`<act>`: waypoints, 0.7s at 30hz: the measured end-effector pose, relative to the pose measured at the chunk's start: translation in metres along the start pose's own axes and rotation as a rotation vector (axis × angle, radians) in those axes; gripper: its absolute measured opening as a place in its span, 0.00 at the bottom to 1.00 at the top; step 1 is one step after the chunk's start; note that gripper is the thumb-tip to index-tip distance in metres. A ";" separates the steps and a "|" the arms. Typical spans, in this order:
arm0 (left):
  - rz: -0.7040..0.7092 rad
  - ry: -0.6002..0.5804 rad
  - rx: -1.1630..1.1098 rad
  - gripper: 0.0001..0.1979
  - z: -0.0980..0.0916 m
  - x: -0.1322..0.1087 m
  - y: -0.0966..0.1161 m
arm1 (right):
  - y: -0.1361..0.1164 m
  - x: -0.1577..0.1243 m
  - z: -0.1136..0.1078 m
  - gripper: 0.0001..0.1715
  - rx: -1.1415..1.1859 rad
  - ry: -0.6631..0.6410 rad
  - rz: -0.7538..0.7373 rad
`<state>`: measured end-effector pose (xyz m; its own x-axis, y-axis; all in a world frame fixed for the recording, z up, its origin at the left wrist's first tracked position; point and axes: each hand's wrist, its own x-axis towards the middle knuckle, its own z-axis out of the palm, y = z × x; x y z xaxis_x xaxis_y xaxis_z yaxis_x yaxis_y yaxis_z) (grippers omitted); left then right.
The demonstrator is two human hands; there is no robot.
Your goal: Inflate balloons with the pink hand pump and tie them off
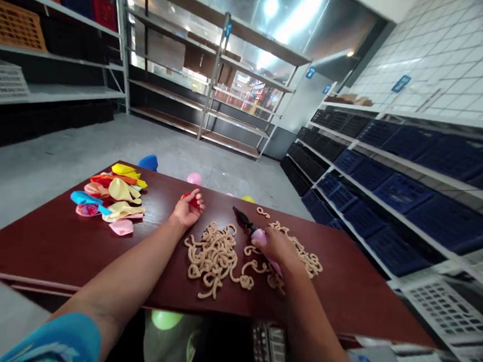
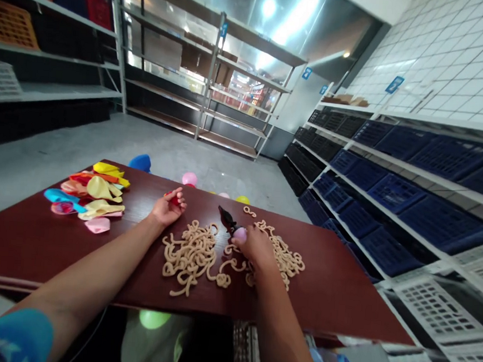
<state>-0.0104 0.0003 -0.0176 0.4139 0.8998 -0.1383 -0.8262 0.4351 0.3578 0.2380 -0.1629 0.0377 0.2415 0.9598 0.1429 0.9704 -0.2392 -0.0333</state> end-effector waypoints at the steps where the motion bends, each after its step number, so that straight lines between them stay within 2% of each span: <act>1: -0.002 0.013 -0.018 0.07 0.000 0.000 0.000 | 0.004 -0.009 0.005 0.31 -0.029 -0.022 0.009; 3: -0.005 0.047 -0.051 0.07 0.000 0.001 0.001 | 0.005 -0.021 0.012 0.33 -0.070 -0.023 0.034; 5: -0.002 0.072 -0.085 0.08 0.000 0.001 0.001 | -0.001 -0.027 0.014 0.31 -0.089 0.020 0.037; 10: 0.013 0.094 -0.156 0.08 0.001 0.001 0.002 | -0.037 -0.037 0.001 0.34 0.020 0.124 -0.176; 14: 0.059 0.083 -0.206 0.08 0.002 0.000 0.003 | -0.056 -0.046 -0.007 0.33 0.048 0.056 -0.260; 21: 0.080 0.076 -0.194 0.07 0.004 0.000 0.001 | -0.059 -0.044 -0.007 0.32 0.010 0.043 -0.256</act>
<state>-0.0099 0.0011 -0.0137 0.3199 0.9286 -0.1880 -0.9165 0.3536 0.1870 0.1699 -0.1922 0.0400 -0.0125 0.9818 0.1896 0.9999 0.0129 -0.0007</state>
